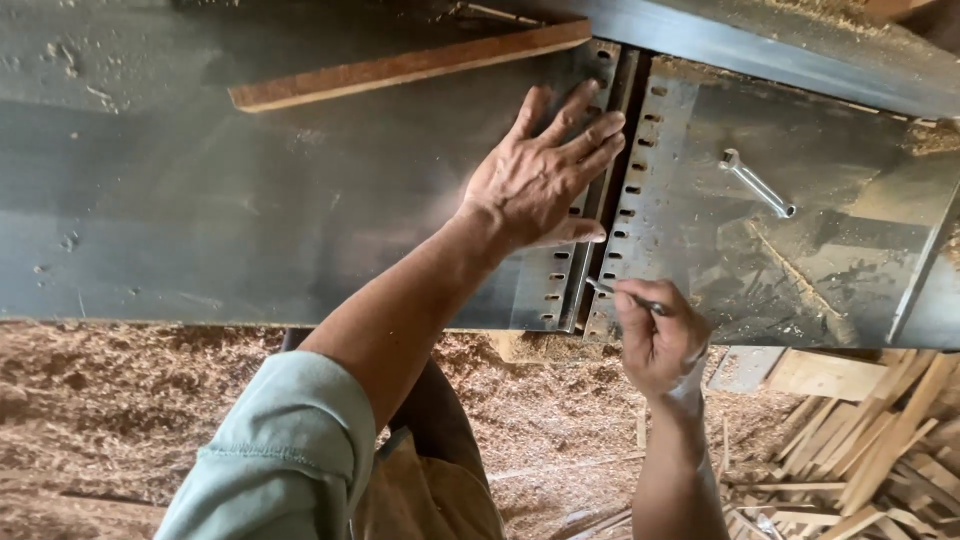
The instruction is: Adjusting and aligning the blades of a jointer machine using a wrench and a wooden gauge block.
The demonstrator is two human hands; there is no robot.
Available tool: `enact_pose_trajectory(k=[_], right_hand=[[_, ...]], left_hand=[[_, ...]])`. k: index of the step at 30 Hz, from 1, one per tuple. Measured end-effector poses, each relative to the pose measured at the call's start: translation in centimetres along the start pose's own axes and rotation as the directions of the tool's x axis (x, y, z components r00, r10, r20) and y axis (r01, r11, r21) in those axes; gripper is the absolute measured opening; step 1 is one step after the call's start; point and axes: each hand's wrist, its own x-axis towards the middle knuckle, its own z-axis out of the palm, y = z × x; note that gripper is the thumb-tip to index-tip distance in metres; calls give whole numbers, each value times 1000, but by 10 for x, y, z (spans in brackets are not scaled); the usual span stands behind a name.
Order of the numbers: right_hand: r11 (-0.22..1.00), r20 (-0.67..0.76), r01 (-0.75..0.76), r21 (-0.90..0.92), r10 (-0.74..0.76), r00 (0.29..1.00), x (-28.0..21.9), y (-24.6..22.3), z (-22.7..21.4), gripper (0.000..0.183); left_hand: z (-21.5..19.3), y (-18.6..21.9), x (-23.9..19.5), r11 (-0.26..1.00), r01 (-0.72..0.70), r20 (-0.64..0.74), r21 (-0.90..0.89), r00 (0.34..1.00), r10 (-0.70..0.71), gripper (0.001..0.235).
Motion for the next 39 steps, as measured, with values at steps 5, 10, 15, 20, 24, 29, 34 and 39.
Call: enact_pose_trajectory(k=[5, 10, 15, 20, 24, 29, 34, 39], right_hand=[[997, 35, 47, -56, -45, 998, 0, -1, 1, 21], [995, 56, 21, -95, -16, 998, 2, -1, 3, 19], [994, 33, 51, -102, -48, 998, 3, 1, 4, 24], [1000, -40, 7, -26, -8, 999, 7, -1, 5, 20], [999, -94, -34, -8, 34, 995, 5, 5, 7, 23], [998, -150, -58, 14, 59, 987, 12, 17, 3, 21], [987, -232, -159, 34, 162, 959, 36, 18, -9, 24], [941, -305, -321, 111, 340, 890, 71, 33, -6, 19]], left_hand=[[4, 2, 0, 1000, 9, -20, -13, 1000, -9, 102], [5, 2, 2, 1000, 14, -15, -16, 1000, -14, 103], [2, 1, 2, 999, 13, -5, -37, 1000, -13, 102], [4, 0, 1, 1000, 8, -23, -19, 1000, -8, 101], [1, 0, 1, 1000, 6, -11, -20, 1000, -7, 102], [-2, 0, 0, 1000, 4, -12, -16, 1000, -5, 102], [-2, 0, 1, 1000, -6, 5, -5, 1000, 6, 102], [-7, 4, -7, 999, 10, -127, -47, 992, -16, 97]])
